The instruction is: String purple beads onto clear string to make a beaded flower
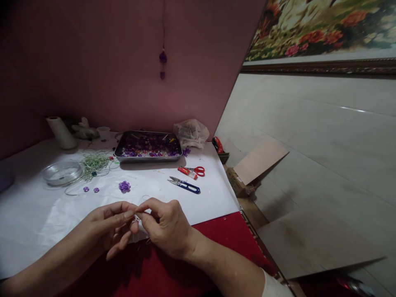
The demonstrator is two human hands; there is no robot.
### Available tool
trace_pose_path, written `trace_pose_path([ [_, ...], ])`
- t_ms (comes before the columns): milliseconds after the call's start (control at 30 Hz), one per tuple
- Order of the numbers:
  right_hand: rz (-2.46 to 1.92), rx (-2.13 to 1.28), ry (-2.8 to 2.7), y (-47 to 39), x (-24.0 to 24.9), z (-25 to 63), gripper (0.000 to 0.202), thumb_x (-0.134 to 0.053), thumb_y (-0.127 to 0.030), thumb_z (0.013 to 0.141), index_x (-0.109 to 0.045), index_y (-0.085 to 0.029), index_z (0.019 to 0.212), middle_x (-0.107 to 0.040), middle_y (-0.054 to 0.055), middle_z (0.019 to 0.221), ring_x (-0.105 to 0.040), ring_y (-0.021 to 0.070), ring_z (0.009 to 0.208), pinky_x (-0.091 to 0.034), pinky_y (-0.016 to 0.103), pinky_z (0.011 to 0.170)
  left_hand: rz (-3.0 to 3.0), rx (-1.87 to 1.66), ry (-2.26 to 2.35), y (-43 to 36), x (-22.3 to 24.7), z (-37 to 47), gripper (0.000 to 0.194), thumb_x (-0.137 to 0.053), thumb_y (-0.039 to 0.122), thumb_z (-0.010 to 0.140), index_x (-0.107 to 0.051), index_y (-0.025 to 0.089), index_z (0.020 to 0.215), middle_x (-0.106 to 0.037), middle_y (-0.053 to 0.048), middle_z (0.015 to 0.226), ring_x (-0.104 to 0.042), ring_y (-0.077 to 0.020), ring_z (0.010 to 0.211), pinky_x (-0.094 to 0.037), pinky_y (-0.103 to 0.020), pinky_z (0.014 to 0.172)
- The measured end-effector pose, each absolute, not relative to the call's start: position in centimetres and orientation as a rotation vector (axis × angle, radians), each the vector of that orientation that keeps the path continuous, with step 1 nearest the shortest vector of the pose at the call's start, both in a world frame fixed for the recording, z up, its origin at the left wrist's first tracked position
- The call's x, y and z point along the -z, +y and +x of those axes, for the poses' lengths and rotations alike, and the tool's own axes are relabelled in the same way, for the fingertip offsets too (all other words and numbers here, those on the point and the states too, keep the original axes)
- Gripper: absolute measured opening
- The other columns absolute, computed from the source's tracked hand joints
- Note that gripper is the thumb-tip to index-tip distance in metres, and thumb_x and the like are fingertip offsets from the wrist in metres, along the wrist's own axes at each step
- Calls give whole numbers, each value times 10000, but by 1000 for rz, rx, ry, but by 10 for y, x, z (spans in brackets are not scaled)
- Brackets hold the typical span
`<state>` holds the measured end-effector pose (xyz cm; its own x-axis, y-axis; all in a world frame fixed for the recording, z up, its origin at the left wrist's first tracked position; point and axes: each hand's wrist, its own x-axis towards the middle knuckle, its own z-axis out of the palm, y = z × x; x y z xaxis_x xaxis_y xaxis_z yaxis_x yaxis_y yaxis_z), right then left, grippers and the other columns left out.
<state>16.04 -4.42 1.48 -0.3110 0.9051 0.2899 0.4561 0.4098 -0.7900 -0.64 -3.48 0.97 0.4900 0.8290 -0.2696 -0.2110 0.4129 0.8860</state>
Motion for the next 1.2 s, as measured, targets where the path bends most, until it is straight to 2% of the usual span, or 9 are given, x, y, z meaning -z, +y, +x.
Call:
trace_pose_path([
  [67, -1156, -752, -1935, -44, -15, 160, 171, -508, -121, 809, -643, -161, 905, -530, -39, 516, -388, 51, 427, -310, 174, 467, 892, -736, 780, -34, -12, -7, 200, -562, 307, 819, -597, 138, 717, -642, -31, 581, -508, -75, 407, -378, -153, 364],
  [233, -1139, -708, -1933, -45, -15, 159, 144, -507, -129, 814, -629, -160, 885, -475, -55, 495, -366, 48, 422, -305, 171, 463, 873, -721, 837, -35, -15, -8, 198, -610, 257, 789, -584, 126, 643, -656, -26, 565, -501, -55, 354, -372, -132, 325],
  [433, -1150, -715, -1933, -45, -14, 159, 156, -482, -193, 850, -585, -147, 958, -433, -66, 466, -356, 57, 393, -286, 181, 436, 860, -758, 860, -33, -13, -7, 181, -619, 271, 776, -569, 138, 664, -667, -29, 596, -558, -87, 395, -395, -140, 320],
  [567, -1127, -723, -1927, -44, -16, 159, 125, -452, -231, 874, -542, -146, 884, -397, -75, 463, -354, 56, 392, -276, 181, 432, 852, -770, 886, -33, -16, -6, 182, -601, 281, 779, -532, 151, 671, -665, -36, 609, -559, -97, 399, -393, -153, 321],
  [667, -1142, -709, -1959, -45, -17, 159, 139, -460, -254, 869, -538, -149, 822, -435, -61, 477, -375, 57, 402, -280, 178, 429, 856, -785, 899, -35, -18, -6, 179, -579, 303, 789, -510, 164, 699, -655, -30, 611, -568, -108, 409, -390, -161, 326],
  [767, -1164, -702, -2023, -47, -18, 159, 123, -472, -218, 843, -560, -151, 787, -466, -49, 486, -381, 56, 405, -290, 175, 429, 873, -798, 909, -36, -19, -6, 173, -565, 318, 796, -500, 173, 726, -652, -23, 615, -571, -111, 416, -389, -165, 331],
  [1033, -1163, -655, -2048, -48, -16, 157, 79, -489, -122, 769, -554, -153, 737, -348, -84, 439, -311, 40, 376, -253, 162, 409, 912, -827, 941, -33, -17, -4, 189, -536, 341, 814, -461, 190, 730, -658, -13, 630, -565, -108, 393, -367, -163, 309],
  [1200, -1136, -646, -2060, -48, -15, 158, 81, -481, -107, 751, -542, -154, 729, -326, -90, 440, -295, 33, 367, -240, 160, 403, 930, -829, 954, -34, -17, -6, 188, -516, 359, 826, -457, 193, 759, -661, -8, 624, -560, -105, 388, -367, -159, 306],
])
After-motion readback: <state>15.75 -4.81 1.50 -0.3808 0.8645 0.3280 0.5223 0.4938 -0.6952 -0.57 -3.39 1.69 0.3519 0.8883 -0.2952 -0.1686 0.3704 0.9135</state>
